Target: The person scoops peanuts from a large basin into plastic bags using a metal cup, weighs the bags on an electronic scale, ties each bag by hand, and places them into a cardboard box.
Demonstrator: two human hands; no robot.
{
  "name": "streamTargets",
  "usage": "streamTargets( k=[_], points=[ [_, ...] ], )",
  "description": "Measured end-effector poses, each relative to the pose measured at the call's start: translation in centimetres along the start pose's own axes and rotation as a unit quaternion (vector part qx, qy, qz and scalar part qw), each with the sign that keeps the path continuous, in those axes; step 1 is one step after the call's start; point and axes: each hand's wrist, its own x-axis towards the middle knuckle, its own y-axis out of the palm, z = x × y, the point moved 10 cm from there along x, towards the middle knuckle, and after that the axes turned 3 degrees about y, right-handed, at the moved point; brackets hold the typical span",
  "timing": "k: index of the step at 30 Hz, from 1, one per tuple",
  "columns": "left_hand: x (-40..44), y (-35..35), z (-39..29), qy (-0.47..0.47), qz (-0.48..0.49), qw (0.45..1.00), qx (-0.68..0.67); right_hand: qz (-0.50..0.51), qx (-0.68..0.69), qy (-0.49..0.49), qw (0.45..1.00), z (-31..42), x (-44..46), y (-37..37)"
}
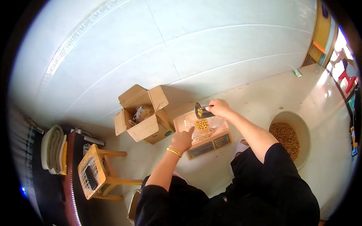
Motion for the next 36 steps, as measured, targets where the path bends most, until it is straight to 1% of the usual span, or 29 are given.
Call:
streamTargets(
  k=[2,3,4,5,6,7,9,10,11,12,13,14,16,20,22,23,25,26,28,32,36],
  points=[
    [-2.0,-1.3,-3.9,0.032,-0.020,0.999,0.020,0.016,-0.003,-0.011,1.000,1.9,-1.4,-0.6],
    [-2.9,-1.0,-6.2,0.097,-0.025,0.995,-0.004,0.013,0.000,-0.009,1.000,1.8,-1.4,-0.4],
    [-3.7,0.1,-8.1,0.161,-0.015,0.986,-0.051,-0.001,-0.044,-0.048,0.998,2.5,-1.5,-0.1],
    [-4.5,1.3,-9.7,0.192,-0.004,0.979,-0.059,-0.016,-0.090,-0.087,0.992,3.1,-1.6,0.1],
    [-5.6,1.5,-11.5,0.224,0.006,0.972,-0.070,-0.009,-0.103,-0.098,0.990,3.1,-1.8,0.4],
    [-6.0,2.1,-12.0,0.226,0.005,0.971,-0.075,-0.008,-0.108,-0.096,0.990,2.7,-1.7,0.8],
    [-7.1,3.7,-14.0,0.302,0.033,0.951,-0.052,0.006,-0.181,-0.105,0.978,2.0,-1.3,1.9],
    [-6.8,4.7,-14.1,0.294,0.023,0.955,-0.009,0.013,-0.188,-0.103,0.977,1.6,-1.2,2.3],
    [-6.8,5.3,-14.2,0.292,0.024,0.956,-0.020,0.019,-0.180,-0.084,0.980,0.9,-1.0,2.5],
    [-7.0,4.5,-14.3,0.301,-0.022,0.953,-0.010,0.023,-0.170,-0.066,0.983,0.5,-0.7,2.8],
    [-7.1,3.7,-14.3,0.308,-0.068,0.949,0.002,0.029,-0.173,-0.069,0.982,0.4,-0.6,3.2],
    [-7.0,3.5,-14.3,0.303,-0.069,0.950,-0.003,0.026,-0.182,-0.082,0.980,0.5,-0.5,3.4],
    [-7.3,1.5,-14.6,0.310,-0.133,0.941,-0.018,0.036,-0.192,-0.090,0.977,0.8,-0.6,4.0],
    [-7.2,1.3,-14.5,0.275,-0.127,0.953,-0.003,0.039,-0.194,-0.118,0.973,1.8,-0.7,5.7],
    [-7.3,1.4,-14.3,0.269,-0.114,0.956,-0.007,0.008,-0.205,-0.131,0.970,1.7,-0.4,5.9],
    [-7.3,1.1,-14.3,0.265,-0.117,0.957,-0.009,0.010,-0.207,-0.135,0.969,1.4,-0.2,6.1],
    [-7.3,1.4,-14.4,0.268,-0.073,0.960,-0.015,-0.011,-0.227,-0.141,0.964,1.5,0.0,5.8],
    [-7.3,1.6,-14.3,0.266,-0.075,0.961,-0.017,-0.009,-0.228,-0.143,0.963,1.5,0.2,6.0],
    [-7.3,1.5,-14.2,0.261,-0.096,0.960,-0.018,0.007,-0.201,-0.105,0.974,1.2,0.2,5.7],
    [-7.5,1.3,-14.1,0.261,-0.113,0.959,-0.015,0.007,-0.198,-0.114,0.974,2.2,-0.3,5.9],
    [-7.5,1.6,-14.1,0.258,-0.093,0.962,-0.003,0.025,-0.203,-0.123,0.971,3.3,-0.8,6.7]
  ],
)
